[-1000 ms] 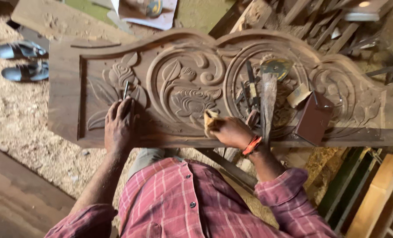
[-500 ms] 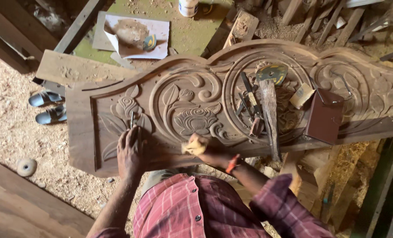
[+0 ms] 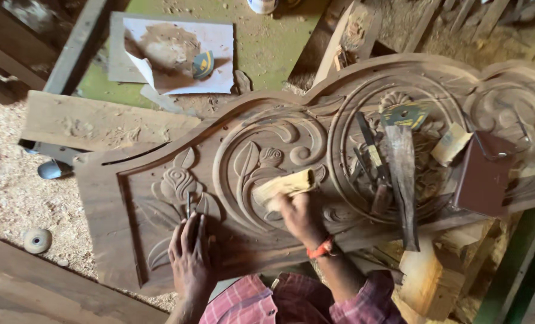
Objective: The person carves a floral design into a large wooden panel using a chisel and mallet. They periodically wipe away wood shavings with a piece of wood to clear the work area.
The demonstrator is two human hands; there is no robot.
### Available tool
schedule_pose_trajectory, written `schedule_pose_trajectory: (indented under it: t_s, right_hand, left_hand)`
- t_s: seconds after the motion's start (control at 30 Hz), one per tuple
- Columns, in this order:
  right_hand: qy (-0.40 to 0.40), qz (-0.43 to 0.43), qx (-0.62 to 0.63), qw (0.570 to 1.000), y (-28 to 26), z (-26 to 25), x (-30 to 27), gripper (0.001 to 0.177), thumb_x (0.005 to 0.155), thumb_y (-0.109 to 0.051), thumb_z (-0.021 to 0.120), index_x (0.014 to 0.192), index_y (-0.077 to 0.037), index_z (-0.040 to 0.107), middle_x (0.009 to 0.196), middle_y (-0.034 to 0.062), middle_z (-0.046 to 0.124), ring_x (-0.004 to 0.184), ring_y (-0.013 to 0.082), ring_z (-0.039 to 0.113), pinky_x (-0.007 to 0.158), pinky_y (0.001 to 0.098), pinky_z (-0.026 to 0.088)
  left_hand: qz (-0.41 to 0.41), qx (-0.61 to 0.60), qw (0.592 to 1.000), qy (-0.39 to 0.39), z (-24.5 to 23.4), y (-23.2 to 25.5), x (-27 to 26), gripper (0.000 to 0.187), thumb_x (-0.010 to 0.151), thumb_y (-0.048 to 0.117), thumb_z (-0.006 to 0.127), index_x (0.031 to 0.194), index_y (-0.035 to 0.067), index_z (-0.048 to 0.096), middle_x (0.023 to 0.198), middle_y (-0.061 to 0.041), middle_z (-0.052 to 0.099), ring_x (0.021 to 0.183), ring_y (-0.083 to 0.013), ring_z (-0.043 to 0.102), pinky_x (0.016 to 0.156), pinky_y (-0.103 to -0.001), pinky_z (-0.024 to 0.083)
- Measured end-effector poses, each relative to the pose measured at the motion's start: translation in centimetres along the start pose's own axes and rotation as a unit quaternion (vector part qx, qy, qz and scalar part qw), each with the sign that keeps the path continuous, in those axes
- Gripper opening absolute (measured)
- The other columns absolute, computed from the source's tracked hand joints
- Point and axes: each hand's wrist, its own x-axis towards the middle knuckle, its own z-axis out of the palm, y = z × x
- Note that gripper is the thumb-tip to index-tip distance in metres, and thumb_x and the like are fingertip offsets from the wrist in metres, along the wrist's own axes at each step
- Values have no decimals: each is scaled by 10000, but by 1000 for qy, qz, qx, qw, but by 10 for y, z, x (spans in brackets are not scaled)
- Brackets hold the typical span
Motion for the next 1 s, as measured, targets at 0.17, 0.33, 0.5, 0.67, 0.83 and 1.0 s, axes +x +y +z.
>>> schedule_pose_trajectory:
  t_s: [0.17,0.33,0.5,0.67,0.83,1.0]
  right_hand:
    - [78,40,0,996,-11,-9,30,222,1010,-178,601,1100,-6,710,1033,128,770,930,178,735,802,339,566]
    - [227,-161,-132,951,-4,-12,83,318,986,-229,726,1074,51,604,1248,189,694,1029,270,694,859,349,571]
    - [26,-112,-38,993,-28,53,99,162,999,-129,640,1052,16,688,998,133,720,902,243,716,773,365,577]
    - [206,-210,-174,940,-33,52,138,207,1084,-144,614,1151,37,688,1048,147,732,873,238,727,733,344,614]
    - [-93,-142,-58,984,-38,88,127,166,1059,-163,619,1074,-7,673,832,109,710,693,204,699,611,336,561]
    - [-90,-16,110,990,-52,89,115,150,954,-58,645,1087,1,615,956,91,722,695,221,705,532,332,584]
  left_hand:
    - [-8,-2,1000,2,-3,3,4,477,972,240,570,1414,64,556,1487,-127,507,1400,-356,429,1141,-492,348]
    - [-14,-5,1000,3,0,4,4,484,960,251,575,1407,64,563,1481,-120,511,1385,-350,445,1121,-485,354]
    - [-15,-2,1000,-2,-4,4,9,480,956,236,563,1406,70,563,1483,-105,515,1389,-341,449,1130,-482,356]
    - [-22,2,1000,-11,-3,3,7,492,951,257,577,1413,89,565,1483,-95,517,1379,-339,447,1110,-485,355]
    - [-20,-6,1000,3,-2,1,6,475,969,258,565,1417,101,561,1496,-88,507,1388,-332,445,1126,-484,355]
    - [-17,-5,1000,4,-5,2,5,484,969,261,551,1425,100,547,1502,-81,501,1400,-329,433,1141,-480,350]
